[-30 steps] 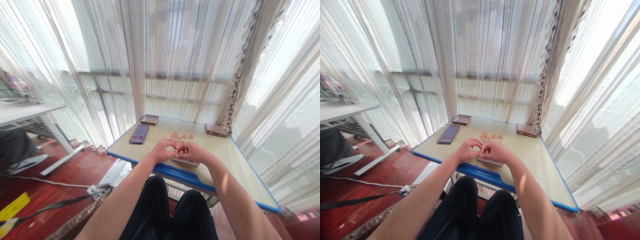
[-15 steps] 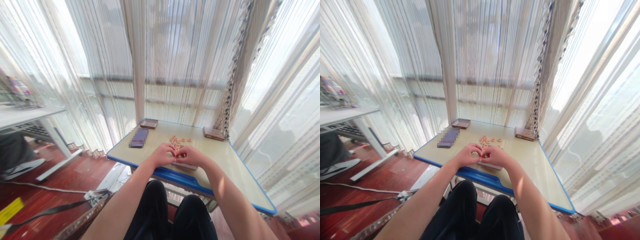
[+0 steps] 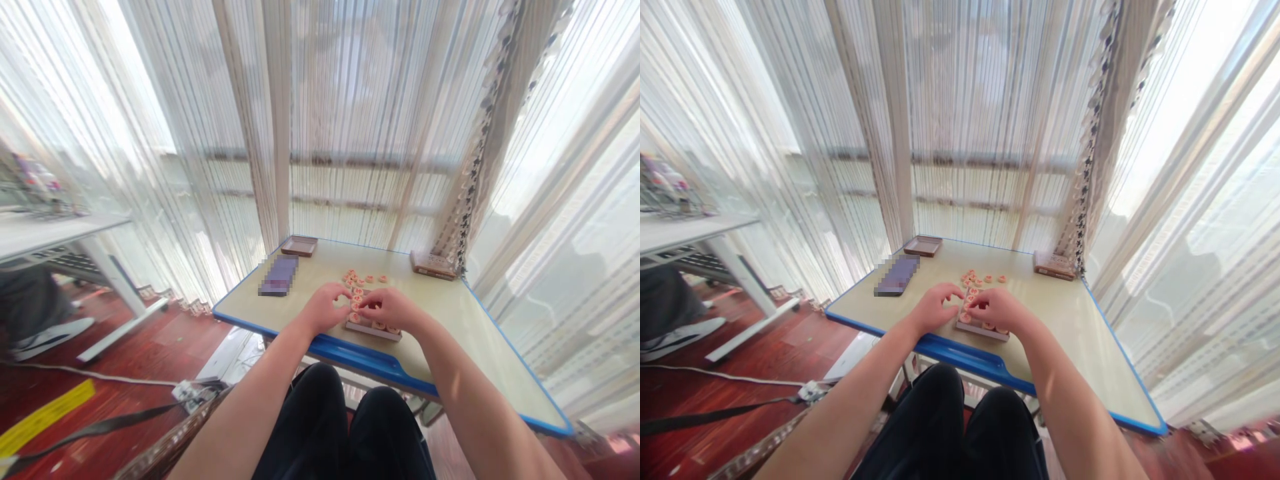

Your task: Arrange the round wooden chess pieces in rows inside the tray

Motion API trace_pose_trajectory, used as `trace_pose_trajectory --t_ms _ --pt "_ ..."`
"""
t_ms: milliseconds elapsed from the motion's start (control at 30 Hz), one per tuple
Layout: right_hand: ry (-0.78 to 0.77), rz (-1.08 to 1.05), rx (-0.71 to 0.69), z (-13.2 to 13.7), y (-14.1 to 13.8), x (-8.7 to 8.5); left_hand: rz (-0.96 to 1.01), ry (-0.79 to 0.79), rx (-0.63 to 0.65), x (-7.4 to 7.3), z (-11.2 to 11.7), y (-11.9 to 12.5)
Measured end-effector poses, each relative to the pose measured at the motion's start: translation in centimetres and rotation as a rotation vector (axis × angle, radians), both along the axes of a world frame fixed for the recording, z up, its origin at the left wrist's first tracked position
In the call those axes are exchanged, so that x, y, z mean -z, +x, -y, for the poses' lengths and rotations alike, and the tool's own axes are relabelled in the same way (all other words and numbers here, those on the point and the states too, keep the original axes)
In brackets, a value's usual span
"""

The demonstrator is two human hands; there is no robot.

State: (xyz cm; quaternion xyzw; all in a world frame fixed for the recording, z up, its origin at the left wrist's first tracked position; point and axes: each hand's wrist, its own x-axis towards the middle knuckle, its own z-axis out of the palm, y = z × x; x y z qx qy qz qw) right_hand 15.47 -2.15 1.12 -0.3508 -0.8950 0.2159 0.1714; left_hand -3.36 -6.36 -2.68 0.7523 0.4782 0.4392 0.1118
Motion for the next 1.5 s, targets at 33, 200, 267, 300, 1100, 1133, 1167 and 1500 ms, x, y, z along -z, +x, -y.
trace_pose_trajectory --t_ms 33,200,267,300,1100,1133,1167,1500 --pt "0.049 -0.031 0.016 -0.2 0.1 -0.1 0.014 -0.015 -0.069 0.0 -0.3 -0.2" --pt "0.201 -0.114 0.192 -1.5 1.0 -0.1 -0.127 -0.202 -0.187 -0.2 -3.7 -1.4" --pt "0.245 -0.109 0.240 -2.1 1.2 0.1 -0.223 -0.241 -0.224 -0.6 -5.6 -1.6" --pt "0.266 -0.100 0.253 -2.2 1.3 0.2 -0.268 -0.290 -0.229 -0.8 -6.6 -1.6" --pt "0.362 -0.207 0.382 -2.5 0.9 1.2 -0.088 -0.273 0.151 -2.9 -8.1 0.9" --pt "0.362 -0.226 0.364 -2.5 0.8 1.3 -0.047 -0.305 0.188 -2.8 -8.0 1.1" --pt "0.358 -0.244 0.343 -2.5 0.7 1.4 -0.008 -0.340 0.222 -2.8 -8.0 1.1" --pt "0.283 -0.351 0.332 -2.2 0.0 1.3 0.345 -0.582 0.424 -3.5 -7.4 0.8"
